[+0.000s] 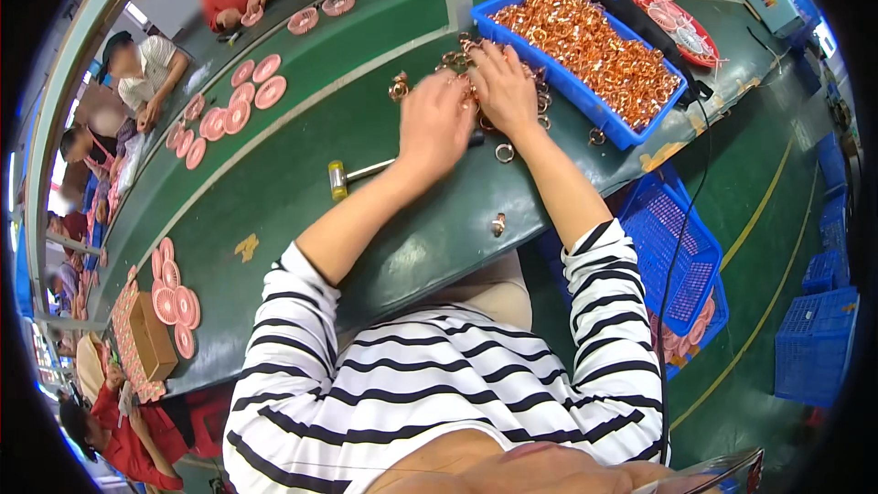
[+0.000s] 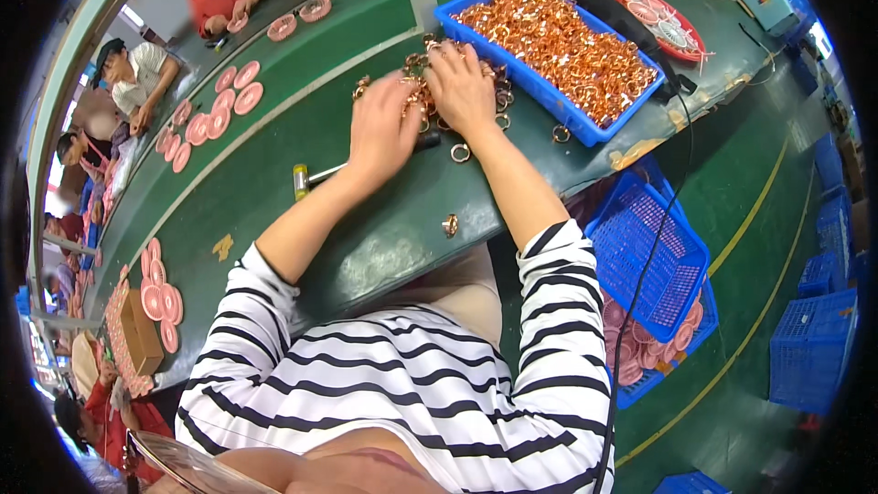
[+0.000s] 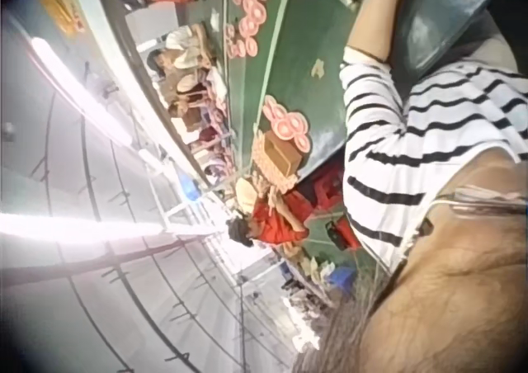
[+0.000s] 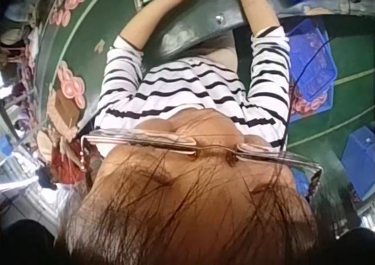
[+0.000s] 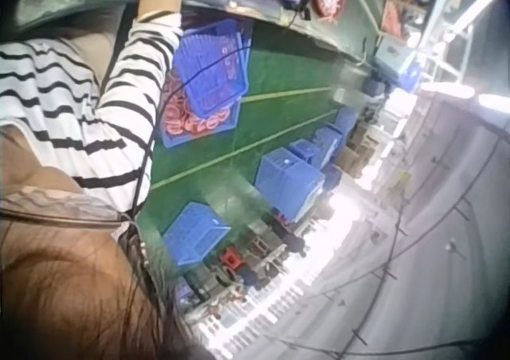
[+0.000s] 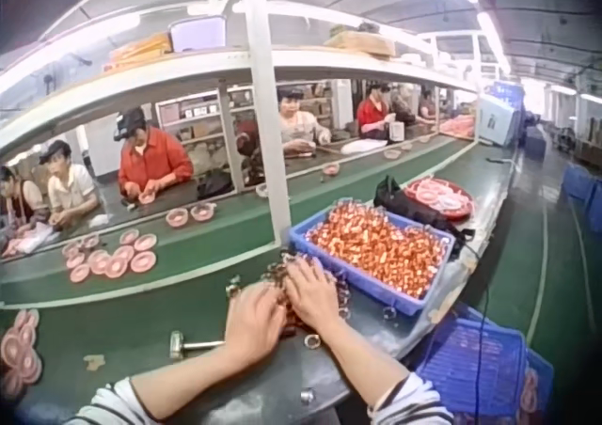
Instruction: Assembling plastic fan components and using a mallet to secure parts on a factory assembly line.
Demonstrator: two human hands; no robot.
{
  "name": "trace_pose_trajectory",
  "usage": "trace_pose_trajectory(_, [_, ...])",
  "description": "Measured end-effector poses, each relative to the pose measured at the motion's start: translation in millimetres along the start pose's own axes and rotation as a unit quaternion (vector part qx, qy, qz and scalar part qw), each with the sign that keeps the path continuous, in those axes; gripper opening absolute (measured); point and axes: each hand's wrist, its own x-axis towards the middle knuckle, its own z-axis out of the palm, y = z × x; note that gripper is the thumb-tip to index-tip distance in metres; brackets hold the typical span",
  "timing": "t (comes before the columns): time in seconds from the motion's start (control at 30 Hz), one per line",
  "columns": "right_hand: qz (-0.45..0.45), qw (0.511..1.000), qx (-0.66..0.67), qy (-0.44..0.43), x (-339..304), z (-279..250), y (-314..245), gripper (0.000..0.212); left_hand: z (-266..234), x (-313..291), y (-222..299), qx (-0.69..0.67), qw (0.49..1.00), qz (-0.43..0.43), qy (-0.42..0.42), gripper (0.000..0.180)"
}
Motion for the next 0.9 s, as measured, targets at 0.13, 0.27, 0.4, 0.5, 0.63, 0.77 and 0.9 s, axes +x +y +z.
trace_pose_trajectory(0.13, [0.090, 0.995, 0.045, 0.005, 9.7, -5.2, -9.3, 0.031, -35.0, -56.7, 83.1, -0.171, 0.921, 0.219, -0.274, 0.053])
trace_pose_trajectory(0.27, [0.107, 0.992, 0.071, -0.004, 6.9, -1.6, 0.1, 0.030, -21.3, -66.0, 77.0, -0.124, 0.920, 0.158, -0.336, 0.044])
trace_pose_trajectory(0.4, [0.077, 0.995, 0.057, 0.018, 3.7, -4.2, 8.0, 0.025, -9.1, -83.4, 38.8, -0.020, 0.961, 0.014, -0.274, 0.037])
trace_pose_trajectory(0.5, [0.045, 0.997, 0.052, 0.025, 8.9, -18.1, 6.6, 0.024, -5.9, -78.6, 13.9, -0.010, 0.985, 0.021, -0.172, 0.032])
trace_pose_trajectory(0.63, [0.026, 0.999, -0.026, 0.033, 12.8, -28.5, 14.7, 0.023, -15.0, -63.8, -0.1, -0.046, 0.996, -0.013, -0.069, 0.021])
trace_pose_trajectory(0.77, [0.021, 0.997, -0.071, -0.015, 14.9, -33.0, 13.2, 0.023, -57.1, -65.2, -16.2, -0.097, 0.989, -0.095, -0.053, 0.013])
trace_pose_trajectory(0.9, [-0.028, 0.981, -0.183, -0.054, 9.6, -32.2, 4.2, 0.024, -121.9, -90.4, -36.8, -0.089, 0.983, -0.148, -0.064, 0.014])
